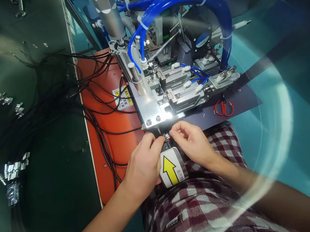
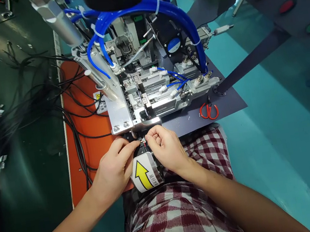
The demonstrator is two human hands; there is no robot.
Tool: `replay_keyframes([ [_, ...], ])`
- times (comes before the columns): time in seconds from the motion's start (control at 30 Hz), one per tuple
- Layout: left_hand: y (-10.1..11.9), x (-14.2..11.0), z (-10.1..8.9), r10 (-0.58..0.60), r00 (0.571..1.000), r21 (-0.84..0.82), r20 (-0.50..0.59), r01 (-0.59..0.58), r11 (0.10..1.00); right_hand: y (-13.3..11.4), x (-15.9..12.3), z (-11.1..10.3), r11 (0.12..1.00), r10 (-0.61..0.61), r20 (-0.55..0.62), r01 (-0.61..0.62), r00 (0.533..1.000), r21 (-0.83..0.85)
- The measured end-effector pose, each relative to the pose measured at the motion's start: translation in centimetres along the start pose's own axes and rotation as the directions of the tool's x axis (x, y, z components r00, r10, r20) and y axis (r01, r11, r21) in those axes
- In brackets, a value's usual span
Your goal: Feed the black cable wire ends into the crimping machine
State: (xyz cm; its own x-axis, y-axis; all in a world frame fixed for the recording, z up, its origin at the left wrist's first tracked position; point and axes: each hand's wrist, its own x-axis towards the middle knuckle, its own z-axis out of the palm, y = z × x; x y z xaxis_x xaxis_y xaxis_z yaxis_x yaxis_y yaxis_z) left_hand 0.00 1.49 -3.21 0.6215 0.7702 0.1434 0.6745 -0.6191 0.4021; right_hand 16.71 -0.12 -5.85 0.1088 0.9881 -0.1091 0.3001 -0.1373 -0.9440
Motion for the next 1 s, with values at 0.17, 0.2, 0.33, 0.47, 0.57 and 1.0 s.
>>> replay_keyframes([
  [0.17,0.0,0.0,-0.1,-0.001,1.000,-0.001,-0.001,0.000,1.000,0.0,0.0,-0.1,1.000,-0.010,0.009,0.010,1.000,-0.023],
  [0.2,0.0,0.0,-0.1,-0.003,1.000,-0.001,0.001,0.003,1.000,0.1,0.0,-0.1,1.000,0.002,0.016,-0.001,1.000,-0.019],
  [0.33,0.0,0.0,-0.1,-0.014,1.000,0.004,0.005,0.014,1.000,0.2,0.0,-0.1,1.000,0.020,0.024,-0.020,1.000,0.004],
  [0.47,0.0,0.0,0.0,-0.008,1.000,0.004,-0.002,0.008,1.000,0.1,0.0,-0.1,1.000,-0.014,0.025,0.014,1.000,0.012],
  [0.57,0.0,0.0,0.0,-0.006,1.000,-0.006,-0.002,0.006,1.000,0.0,-0.1,-0.2,0.999,-0.036,0.027,0.036,0.999,-0.002],
  [1.0,0.0,0.0,-0.1,-0.007,1.000,-0.002,0.003,0.007,1.000,1.3,0.3,-0.8,0.968,0.215,0.115,-0.228,0.970,0.109],
])
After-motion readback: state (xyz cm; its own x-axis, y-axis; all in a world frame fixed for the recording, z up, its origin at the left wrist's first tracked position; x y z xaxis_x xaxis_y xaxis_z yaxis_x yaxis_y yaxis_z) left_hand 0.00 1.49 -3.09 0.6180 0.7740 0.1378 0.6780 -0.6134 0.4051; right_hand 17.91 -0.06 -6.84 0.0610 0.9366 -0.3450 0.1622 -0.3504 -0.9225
